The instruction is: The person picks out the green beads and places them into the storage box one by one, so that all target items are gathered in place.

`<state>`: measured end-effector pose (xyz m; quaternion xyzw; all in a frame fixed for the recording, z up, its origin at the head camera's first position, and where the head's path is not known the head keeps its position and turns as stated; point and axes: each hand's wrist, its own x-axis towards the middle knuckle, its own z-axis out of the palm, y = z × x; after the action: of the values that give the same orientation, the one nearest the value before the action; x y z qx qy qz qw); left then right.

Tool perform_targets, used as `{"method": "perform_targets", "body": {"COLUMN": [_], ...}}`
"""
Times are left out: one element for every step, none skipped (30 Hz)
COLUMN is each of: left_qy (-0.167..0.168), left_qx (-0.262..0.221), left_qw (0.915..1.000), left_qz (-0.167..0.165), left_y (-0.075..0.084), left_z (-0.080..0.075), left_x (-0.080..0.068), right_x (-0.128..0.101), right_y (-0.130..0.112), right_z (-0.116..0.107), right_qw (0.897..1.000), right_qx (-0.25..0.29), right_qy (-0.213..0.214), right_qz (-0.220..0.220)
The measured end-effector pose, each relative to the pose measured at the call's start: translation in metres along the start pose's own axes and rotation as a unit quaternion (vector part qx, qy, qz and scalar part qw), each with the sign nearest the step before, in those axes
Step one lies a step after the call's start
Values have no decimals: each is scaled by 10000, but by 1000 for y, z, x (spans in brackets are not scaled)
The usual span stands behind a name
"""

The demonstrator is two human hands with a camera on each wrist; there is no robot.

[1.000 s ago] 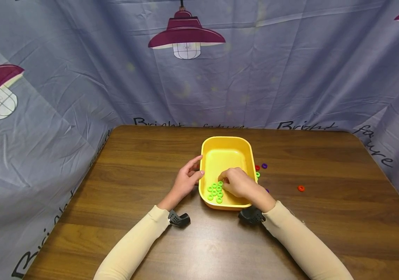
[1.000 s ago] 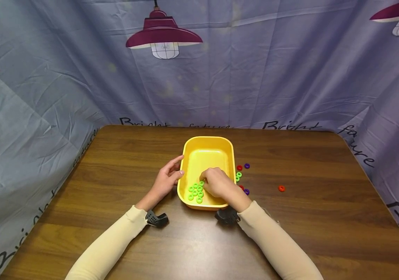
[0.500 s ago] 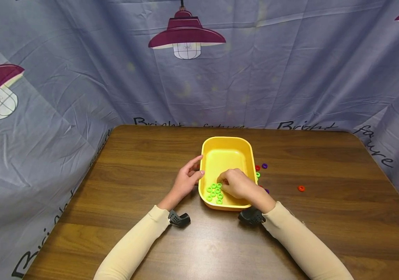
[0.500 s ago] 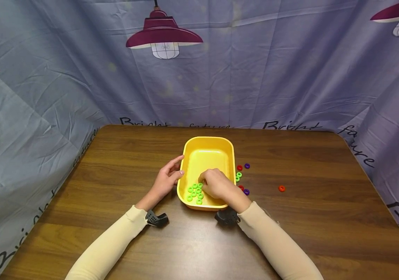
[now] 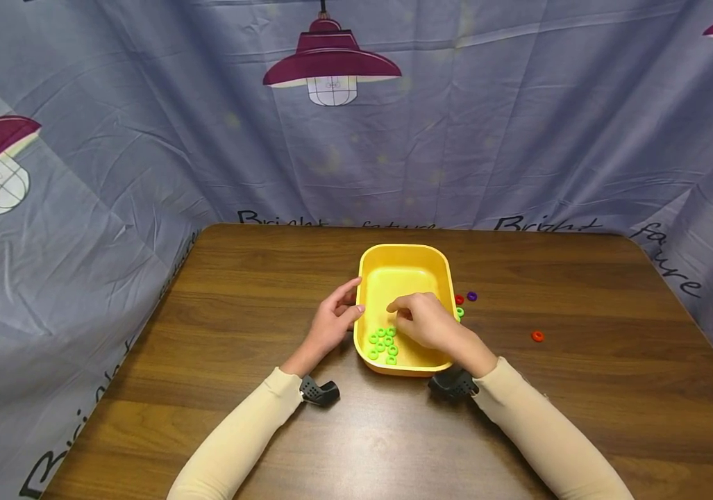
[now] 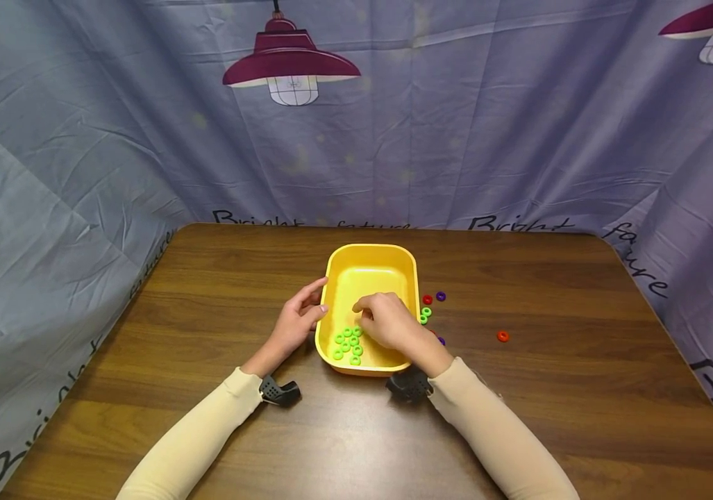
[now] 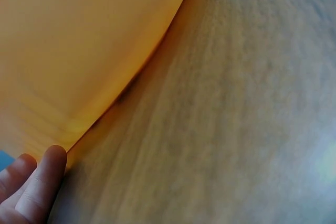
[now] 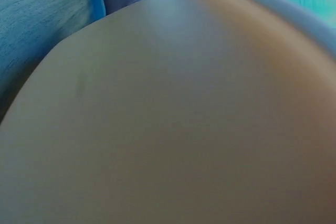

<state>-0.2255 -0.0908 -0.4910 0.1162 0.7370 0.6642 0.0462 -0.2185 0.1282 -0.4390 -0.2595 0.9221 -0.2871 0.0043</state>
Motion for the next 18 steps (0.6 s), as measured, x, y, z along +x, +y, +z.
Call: {"method": "perform_targets", "body": {"left_qy": [5,14,22,33,45,53,59,59,60,61,62,62,63,66,65,63,64,66], "left_qx": [3,7,4,3,0,-3,-11,-21,-31,-26,-15,-2,13,29,42,58,67,69], "left_qw": [10000,10000,10000,10000,10000,10000,10000,10000,10000,10000,10000,10000,10000,10000,10000,10000,9999,9999], "left_qz": [1,2,-1,4,14,33,47,57,67,71,68,61,52,52,48,46,45,53], "left_y": [0,0,0,0,0,0,0,0,0,0,0,0,0,0,0,1,1,1], "left_z": [0,0,0,-1,-1,-1,-1,-1,-1,-1,-1,-1,-1,-1,-1,-1,-1,-1], "left_x": [0,0,0,0,0,0,0,0,0,0,0,-1,-1,-1,-1,-1,-1,-1], "right_x": [0,-1,-1,-1,-2,-3,-4,-5,-7,-9,-11,-13,-15,-18,-20,-23,-25,-27], "right_y": [0,0,0,0,-1,0,0,1,2,4,6,9,12,16,19,24,28,33], "right_z": [-3,-5,-9,-13,-18,-23,-28,-33,-39,-44,-48,-53,-57,-61,-64,-66,-68,-70], "right_qw": [10000,9999,9998,9996,9994,9989,9983,9976,9965,9954,9942,9930,9917,9906,9895,9888,9881,9875], "right_qx": [43,84,130,168,199,235,262,280,316,332,361,391,423,446,469,487,498,490], "right_qy": [34,77,128,203,284,379,498,617,742,863,958,1041,1109,1156,1185,1191,1192,1203], "right_qz": [16,18,37,47,83,109,139,161,220,270,332,408,497,582,674,759,835,891]}}
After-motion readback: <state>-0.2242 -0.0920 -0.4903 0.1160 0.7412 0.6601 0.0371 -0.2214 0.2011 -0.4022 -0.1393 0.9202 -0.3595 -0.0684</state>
